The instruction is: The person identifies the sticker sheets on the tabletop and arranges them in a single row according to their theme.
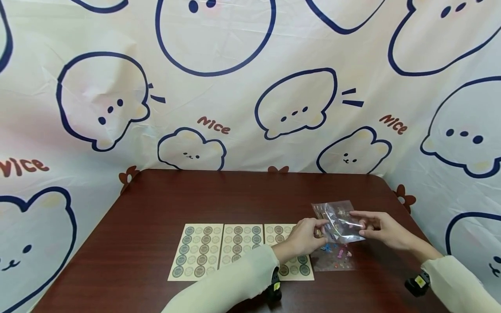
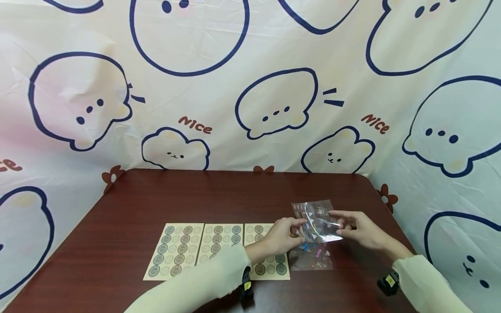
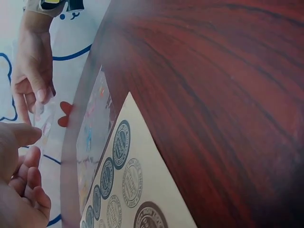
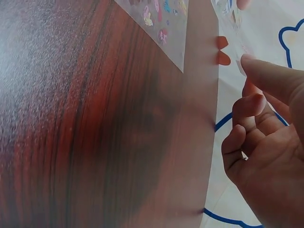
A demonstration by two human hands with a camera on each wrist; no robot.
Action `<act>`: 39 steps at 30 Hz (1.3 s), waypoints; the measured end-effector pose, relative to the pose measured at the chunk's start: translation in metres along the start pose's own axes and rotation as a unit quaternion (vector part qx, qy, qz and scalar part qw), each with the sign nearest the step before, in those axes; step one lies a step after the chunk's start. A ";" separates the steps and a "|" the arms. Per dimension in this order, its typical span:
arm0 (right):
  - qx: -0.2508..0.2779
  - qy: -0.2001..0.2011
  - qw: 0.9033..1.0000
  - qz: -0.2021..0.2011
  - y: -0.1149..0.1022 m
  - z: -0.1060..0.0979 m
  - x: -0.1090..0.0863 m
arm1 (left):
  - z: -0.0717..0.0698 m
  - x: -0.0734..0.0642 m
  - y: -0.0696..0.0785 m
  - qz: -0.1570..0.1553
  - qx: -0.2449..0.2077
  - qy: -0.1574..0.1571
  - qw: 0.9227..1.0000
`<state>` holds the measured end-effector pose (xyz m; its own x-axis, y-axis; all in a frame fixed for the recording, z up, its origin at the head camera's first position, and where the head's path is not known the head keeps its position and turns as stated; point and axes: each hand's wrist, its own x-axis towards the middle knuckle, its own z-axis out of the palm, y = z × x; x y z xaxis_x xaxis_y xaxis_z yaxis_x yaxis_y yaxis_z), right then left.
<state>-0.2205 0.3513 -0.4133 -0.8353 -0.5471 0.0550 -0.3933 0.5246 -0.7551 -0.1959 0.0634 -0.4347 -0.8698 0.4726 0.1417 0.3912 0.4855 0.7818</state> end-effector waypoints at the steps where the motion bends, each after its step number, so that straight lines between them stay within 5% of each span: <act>1: -0.002 0.003 1.000 0.000 0.000 -0.001 -0.001 | 0.001 0.000 0.000 -0.001 0.003 0.001 1.000; 22: 0.002 0.016 1.000 -0.017 0.002 -0.018 -0.021 | 0.012 0.008 0.019 0.009 0.034 0.003 0.999; 29: 0.024 -0.006 0.999 -0.025 0.008 -0.024 -0.031 | 0.024 0.012 0.021 0.016 0.077 0.003 0.997; 39: 0.060 -0.022 0.997 -0.035 0.019 -0.023 -0.041 | 0.036 0.007 0.023 0.000 0.082 -0.005 0.997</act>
<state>-0.2030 0.3987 -0.4151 -0.7882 -0.6097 0.0841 -0.3993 0.4026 -0.8237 -0.1823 0.1044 -0.4373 -0.8672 0.4795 0.1344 0.4355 0.5993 0.6717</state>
